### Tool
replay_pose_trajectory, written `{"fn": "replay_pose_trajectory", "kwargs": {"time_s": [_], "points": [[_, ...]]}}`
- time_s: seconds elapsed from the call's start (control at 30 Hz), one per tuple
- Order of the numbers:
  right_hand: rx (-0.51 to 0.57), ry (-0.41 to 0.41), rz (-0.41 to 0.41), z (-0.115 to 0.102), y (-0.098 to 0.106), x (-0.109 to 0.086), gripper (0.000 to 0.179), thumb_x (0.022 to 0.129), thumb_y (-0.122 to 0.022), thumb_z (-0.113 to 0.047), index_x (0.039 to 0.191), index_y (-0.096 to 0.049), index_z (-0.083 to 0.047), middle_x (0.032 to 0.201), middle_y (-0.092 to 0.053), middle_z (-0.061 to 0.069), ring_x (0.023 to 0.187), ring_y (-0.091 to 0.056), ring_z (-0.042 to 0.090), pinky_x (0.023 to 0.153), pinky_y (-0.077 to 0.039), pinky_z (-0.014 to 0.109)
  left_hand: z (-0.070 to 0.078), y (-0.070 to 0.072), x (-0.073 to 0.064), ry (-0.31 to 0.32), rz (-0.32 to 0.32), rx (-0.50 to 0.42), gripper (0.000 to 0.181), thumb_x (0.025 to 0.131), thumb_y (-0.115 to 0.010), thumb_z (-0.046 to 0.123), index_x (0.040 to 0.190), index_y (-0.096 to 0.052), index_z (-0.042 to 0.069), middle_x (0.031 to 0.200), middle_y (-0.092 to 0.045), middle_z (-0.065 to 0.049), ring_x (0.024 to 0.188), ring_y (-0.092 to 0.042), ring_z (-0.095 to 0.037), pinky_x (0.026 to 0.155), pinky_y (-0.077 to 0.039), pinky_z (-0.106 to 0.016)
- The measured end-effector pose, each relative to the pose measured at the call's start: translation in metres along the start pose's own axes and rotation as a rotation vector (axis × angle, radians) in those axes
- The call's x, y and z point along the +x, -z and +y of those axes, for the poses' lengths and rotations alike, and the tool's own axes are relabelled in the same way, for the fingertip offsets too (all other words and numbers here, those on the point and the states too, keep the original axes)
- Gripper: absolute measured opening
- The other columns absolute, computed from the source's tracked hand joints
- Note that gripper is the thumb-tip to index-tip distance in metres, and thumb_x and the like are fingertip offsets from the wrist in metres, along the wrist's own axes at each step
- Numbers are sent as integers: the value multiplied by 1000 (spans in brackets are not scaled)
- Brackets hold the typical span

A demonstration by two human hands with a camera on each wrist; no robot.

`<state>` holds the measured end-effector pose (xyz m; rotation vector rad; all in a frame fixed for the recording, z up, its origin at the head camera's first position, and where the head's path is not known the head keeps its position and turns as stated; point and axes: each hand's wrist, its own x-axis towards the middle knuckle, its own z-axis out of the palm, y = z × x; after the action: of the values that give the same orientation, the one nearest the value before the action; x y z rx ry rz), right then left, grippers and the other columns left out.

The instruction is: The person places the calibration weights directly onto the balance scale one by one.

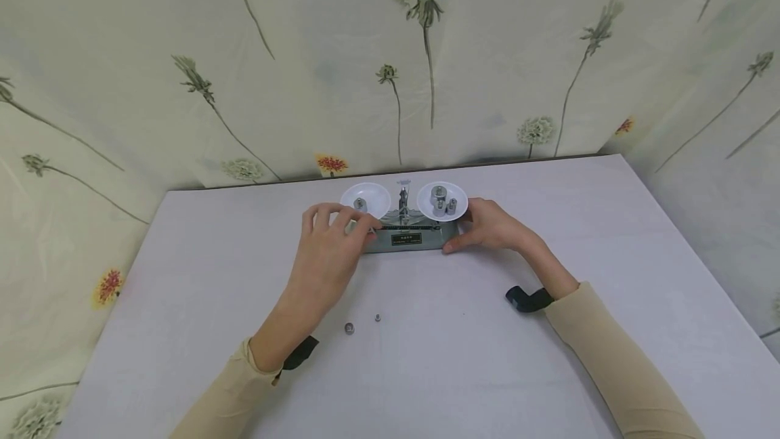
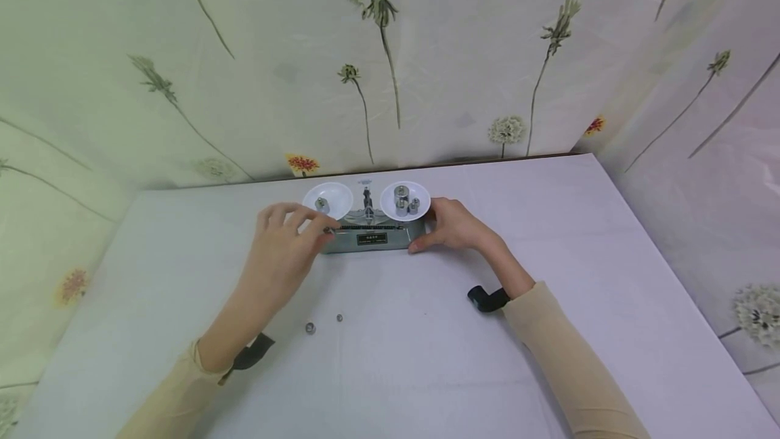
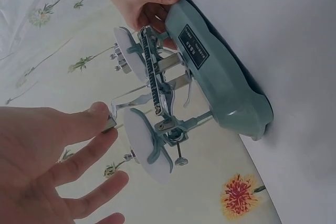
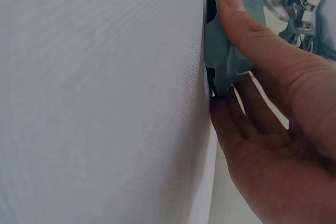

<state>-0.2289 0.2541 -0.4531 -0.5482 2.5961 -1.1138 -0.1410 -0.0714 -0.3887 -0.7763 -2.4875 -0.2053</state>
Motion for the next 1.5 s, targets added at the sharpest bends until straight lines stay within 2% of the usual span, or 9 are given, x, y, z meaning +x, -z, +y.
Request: {"fn": "replay_pose_trajectory", "kwargs": {"time_s": [0.3,0.53,1.5], "points": [[7,-5,0,-1,0,-1,88,74,-101,-26,149,-59,-9,145,-70,13,139,-64,39,122,-46,60,-4,-4,5,7,34,-9,13,101,-76,17,113,-75,18,111,-78,-4,117,-66,-36,107,-51,-58],[10,-1,0,-2,0,-1,88,74,-101,-26,149,-59,-8,145,-70,14,138,-65,39,121,-46,60,-7,-7,10,15,60,34,16,100,-77,18,116,-75,18,112,-78,-6,117,-66,-36,106,-52,-58],[-4,-12,0,-1,1,0,89,73,-102,-26,149,-59,-9,144,-70,12,137,-66,37,121,-47,59,-13,-20,16,69,21,26,15,102,-73,14,117,-75,17,115,-79,-8,119,-64,-38,106,-50,-57]]}}
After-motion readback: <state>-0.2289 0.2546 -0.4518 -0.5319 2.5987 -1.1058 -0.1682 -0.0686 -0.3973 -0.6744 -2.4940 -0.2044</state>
